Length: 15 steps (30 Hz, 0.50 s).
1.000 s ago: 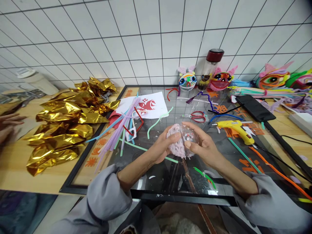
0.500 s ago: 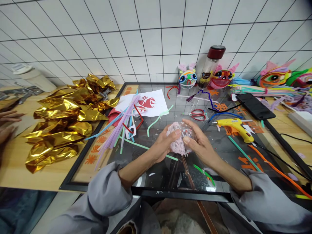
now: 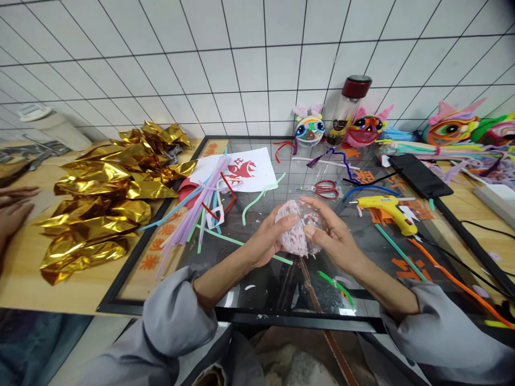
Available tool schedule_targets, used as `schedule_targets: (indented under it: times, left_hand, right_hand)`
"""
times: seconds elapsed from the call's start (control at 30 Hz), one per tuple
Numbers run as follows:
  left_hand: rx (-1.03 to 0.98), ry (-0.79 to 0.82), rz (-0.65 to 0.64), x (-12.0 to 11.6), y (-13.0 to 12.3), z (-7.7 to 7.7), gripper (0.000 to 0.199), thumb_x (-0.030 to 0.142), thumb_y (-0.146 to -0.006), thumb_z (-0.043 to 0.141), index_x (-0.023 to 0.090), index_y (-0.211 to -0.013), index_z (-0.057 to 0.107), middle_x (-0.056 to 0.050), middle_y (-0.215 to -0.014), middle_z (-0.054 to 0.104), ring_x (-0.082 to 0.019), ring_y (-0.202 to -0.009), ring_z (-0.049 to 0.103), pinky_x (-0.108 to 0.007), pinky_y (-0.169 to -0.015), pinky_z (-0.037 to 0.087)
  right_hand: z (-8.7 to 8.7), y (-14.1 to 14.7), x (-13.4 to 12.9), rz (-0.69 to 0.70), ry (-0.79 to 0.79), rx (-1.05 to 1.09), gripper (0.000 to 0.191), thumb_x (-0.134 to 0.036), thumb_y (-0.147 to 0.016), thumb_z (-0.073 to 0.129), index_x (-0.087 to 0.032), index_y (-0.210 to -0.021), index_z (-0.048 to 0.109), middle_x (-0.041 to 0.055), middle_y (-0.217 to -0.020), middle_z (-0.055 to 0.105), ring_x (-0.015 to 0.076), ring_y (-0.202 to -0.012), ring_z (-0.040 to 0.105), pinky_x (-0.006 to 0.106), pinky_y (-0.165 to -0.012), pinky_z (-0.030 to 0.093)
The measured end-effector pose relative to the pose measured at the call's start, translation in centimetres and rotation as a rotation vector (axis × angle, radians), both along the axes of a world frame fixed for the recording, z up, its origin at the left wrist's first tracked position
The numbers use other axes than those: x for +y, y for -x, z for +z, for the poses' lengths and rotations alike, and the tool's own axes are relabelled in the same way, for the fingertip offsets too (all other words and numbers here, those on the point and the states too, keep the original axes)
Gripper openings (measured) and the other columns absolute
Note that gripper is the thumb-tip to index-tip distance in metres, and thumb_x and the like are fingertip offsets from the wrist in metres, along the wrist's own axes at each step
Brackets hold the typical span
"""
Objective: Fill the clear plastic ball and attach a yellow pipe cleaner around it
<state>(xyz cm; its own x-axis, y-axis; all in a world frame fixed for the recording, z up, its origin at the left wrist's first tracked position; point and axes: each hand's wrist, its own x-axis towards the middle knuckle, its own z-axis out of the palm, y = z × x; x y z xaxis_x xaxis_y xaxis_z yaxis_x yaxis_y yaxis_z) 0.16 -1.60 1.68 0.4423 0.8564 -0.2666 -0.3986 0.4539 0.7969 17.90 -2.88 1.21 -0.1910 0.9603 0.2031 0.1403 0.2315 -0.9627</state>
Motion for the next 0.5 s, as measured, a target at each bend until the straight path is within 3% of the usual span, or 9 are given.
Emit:
schedule_targets:
  times: [0.5]
  left_hand:
    - [0.024,-0.004,-0.054,0.20,0.07,-0.22,0.067,0.061,-0.068,0.080,0.022,-0.120,0.065,-0.009,-0.107,0.073,-0.024,-0.087,0.071,-0.034,-0.068,0.060]
  right_hand:
    - [0.21,0.22,-0.05,0.002,0.053,-0.011,0.056,-0.045,-0.085,0.068,-0.027,-0.137,0.056,0.0071,-0.142,0.059,0.0291,-0.134,0.052,0.049,-0.118,0.035]
